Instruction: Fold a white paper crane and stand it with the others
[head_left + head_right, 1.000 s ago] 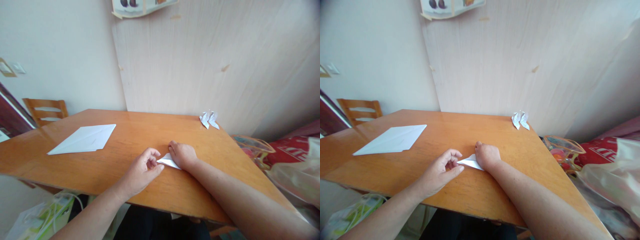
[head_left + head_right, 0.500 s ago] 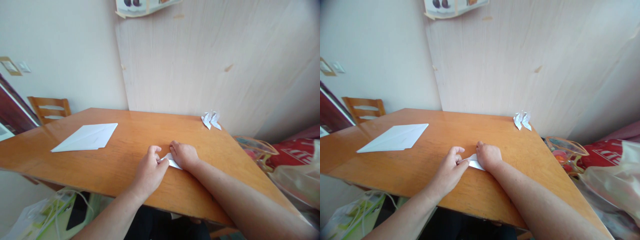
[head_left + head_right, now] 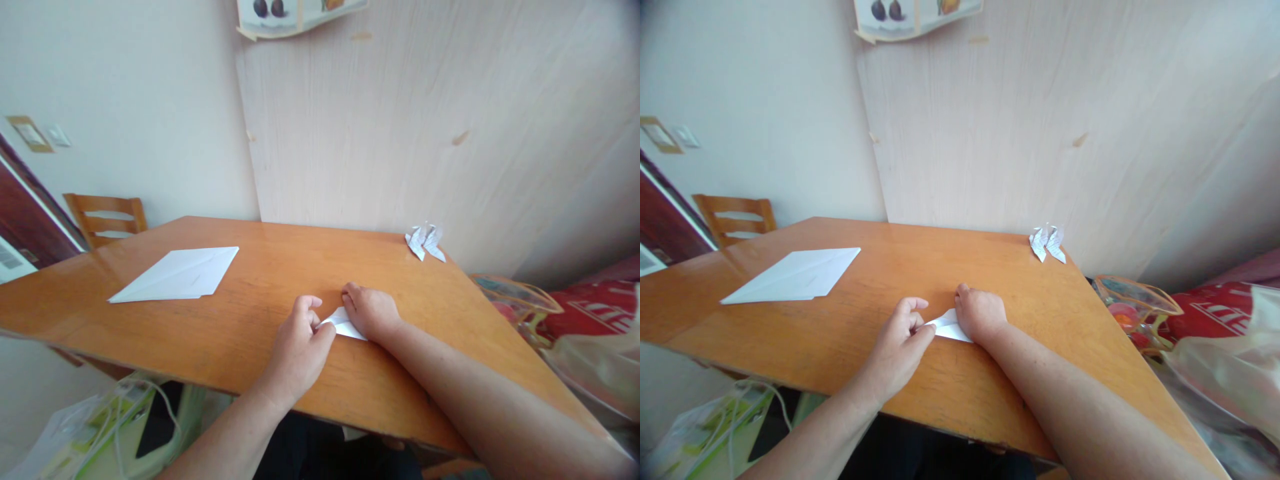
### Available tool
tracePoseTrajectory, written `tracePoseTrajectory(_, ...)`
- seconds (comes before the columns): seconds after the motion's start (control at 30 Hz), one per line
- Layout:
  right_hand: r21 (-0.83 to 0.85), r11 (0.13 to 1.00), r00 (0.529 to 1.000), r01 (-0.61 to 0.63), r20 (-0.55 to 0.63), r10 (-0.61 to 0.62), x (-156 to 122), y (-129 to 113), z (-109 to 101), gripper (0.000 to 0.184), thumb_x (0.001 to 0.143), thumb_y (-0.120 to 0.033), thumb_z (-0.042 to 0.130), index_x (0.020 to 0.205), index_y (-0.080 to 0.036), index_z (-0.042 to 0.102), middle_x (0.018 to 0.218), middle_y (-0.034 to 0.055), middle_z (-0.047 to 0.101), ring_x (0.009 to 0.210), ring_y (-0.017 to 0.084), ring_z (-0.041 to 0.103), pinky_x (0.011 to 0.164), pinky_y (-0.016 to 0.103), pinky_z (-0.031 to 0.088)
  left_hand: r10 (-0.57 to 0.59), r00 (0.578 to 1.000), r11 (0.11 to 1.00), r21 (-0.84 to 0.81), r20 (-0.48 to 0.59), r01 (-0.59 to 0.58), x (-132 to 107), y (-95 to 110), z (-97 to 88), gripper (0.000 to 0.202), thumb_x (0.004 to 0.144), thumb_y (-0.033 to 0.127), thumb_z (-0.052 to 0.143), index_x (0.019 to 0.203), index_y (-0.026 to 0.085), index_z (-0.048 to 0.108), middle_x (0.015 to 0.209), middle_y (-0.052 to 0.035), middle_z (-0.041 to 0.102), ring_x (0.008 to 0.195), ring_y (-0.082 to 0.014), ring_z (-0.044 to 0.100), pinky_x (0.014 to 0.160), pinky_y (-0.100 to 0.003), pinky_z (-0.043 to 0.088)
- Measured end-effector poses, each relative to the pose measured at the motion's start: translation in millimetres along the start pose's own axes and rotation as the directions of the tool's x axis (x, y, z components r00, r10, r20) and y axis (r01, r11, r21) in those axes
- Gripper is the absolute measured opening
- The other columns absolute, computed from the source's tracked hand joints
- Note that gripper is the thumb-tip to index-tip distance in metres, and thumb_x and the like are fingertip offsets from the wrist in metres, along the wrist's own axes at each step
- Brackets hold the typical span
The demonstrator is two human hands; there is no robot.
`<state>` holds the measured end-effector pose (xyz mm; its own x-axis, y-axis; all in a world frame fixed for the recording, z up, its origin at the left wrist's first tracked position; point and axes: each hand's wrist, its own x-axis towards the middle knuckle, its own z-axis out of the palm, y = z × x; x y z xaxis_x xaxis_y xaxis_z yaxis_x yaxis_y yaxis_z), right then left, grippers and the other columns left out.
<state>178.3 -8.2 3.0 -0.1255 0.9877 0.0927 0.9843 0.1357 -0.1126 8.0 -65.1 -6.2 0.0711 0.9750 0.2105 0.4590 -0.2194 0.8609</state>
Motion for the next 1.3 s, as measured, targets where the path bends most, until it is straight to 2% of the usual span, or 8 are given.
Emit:
tracePoseTrajectory(0.27,-0.005,1.000,1.000,0.007,-0.013,-0.008,0.5,0.8,0.8,0.033,0.104,-0.035,0.034,0.116,-0.023,0.063,0.105,0.0088,0.076,0.094,0.024,0.072,0.071,0.031,0.046,0.018,1.000,0.997,0.074,0.006,-0.019,-3.9,-4.7,-10.4,0.027,0.086,0.022,0.055,0.112,0.022,0.053,0.070,0.0054,0.060,0.070,-0.0173,0.060,0.068,-0.029,0.042)
tracePoseTrajectory(0.4,-0.008,1.000,1.000,0.015,-0.020,-0.015,-0.2,0.4,1.3,0.033,0.103,-0.036,0.035,0.115,-0.023,0.063,0.104,0.0085,0.076,0.093,0.024,0.072,0.070,0.031,0.045,0.063,0.993,0.985,0.152,0.100,-0.078,-8.3,-4.1,-20.6,0.011,0.088,0.020,0.052,0.094,0.023,0.060,0.071,0.0041,0.064,0.069,-0.0162,0.061,0.066,-0.028,0.039)
tracePoseTrajectory(0.5,-0.005,1.000,0.999,0.026,-0.036,-0.026,-1.5,0.5,2.1,0.036,0.103,-0.043,0.035,0.113,-0.024,0.063,0.103,0.0083,0.076,0.091,0.024,0.072,0.070,0.031,0.045,0.075,0.984,0.973,0.206,0.160,-0.107,-10.4,-1.1,-27.3,0.012,0.088,0.019,0.051,0.086,0.023,0.063,0.069,0.0038,0.065,0.068,-0.0160,0.061,0.065,-0.027,0.039)
tracePoseTrajectory(0.73,-0.015,0.999,0.997,0.052,-0.057,-0.053,-6.3,-0.4,2.0,0.051,0.095,-0.066,0.042,0.114,-0.022,0.062,0.101,0.0102,0.075,0.094,0.027,0.071,0.073,0.033,0.047,0.130,0.972,0.938,0.293,0.195,-0.184,-12.0,-4.8,-33.9,0.018,0.088,0.017,0.051,0.091,0.025,0.067,0.083,0.0012,0.072,0.078,-0.0186,0.065,0.072,-0.030,0.040)
tracePoseTrajectory(0.9,-0.081,0.995,0.996,0.066,-0.059,-0.071,-8.8,-4.6,1.1,0.052,0.096,-0.066,0.041,0.111,-0.021,0.062,0.103,0.0119,0.074,0.096,0.028,0.070,0.075,0.034,0.047,0.183,0.958,0.887,0.383,0.223,-0.259,-13.9,-5.6,-37.7,0.018,0.086,0.014,0.051,0.081,0.024,0.065,0.082,0.0021,0.071,0.082,-0.0199,0.065,0.080,-0.033,0.039)
tracePoseTrajectory(1.07,-0.139,0.987,0.994,0.083,-0.054,-0.091,-11.0,-8.5,-1.1,0.050,0.098,-0.063,0.040,0.110,-0.020,0.064,0.104,0.0123,0.074,0.097,0.029,0.070,0.075,0.035,0.048,0.203,0.946,0.872,0.392,0.253,-0.292,-11.3,-7.1,-44.4,0.021,0.085,0.012,0.052,0.077,0.024,0.066,0.083,0.0013,0.069,0.082,-0.0192,0.063,0.077,-0.032,0.040)
tracePoseTrajectory(1.17,-0.175,0.979,0.992,0.102,-0.060,-0.114,-12.3,-10.1,-2.9,0.048,0.098,-0.061,0.041,0.109,-0.021,0.064,0.103,0.0118,0.074,0.094,0.029,0.070,0.073,0.036,0.049,0.217,0.944,0.877,0.375,0.249,-0.300,-9.1,-7.9,-48.6,0.022,0.087,0.012,0.051,0.079,0.024,0.068,0.083,0.0001,0.067,0.082,-0.0189,0.062,0.078,-0.032,0.042)
tracePoseTrajectory(1.3,-0.207,0.971,0.989,0.120,-0.055,-0.134,-13.2,-11.5,-5.1,0.047,0.099,-0.060,0.041,0.107,-0.020,0.066,0.100,0.0121,0.074,0.092,0.029,0.070,0.074,0.036,0.049,0.286,0.925,0.879,0.316,0.252,-0.358,-7.5,-7.8,-50.6,0.023,0.091,0.012,0.049,0.087,0.023,0.068,0.094,-0.0014,0.069,0.094,-0.0195,0.062,0.089,-0.033,0.044)
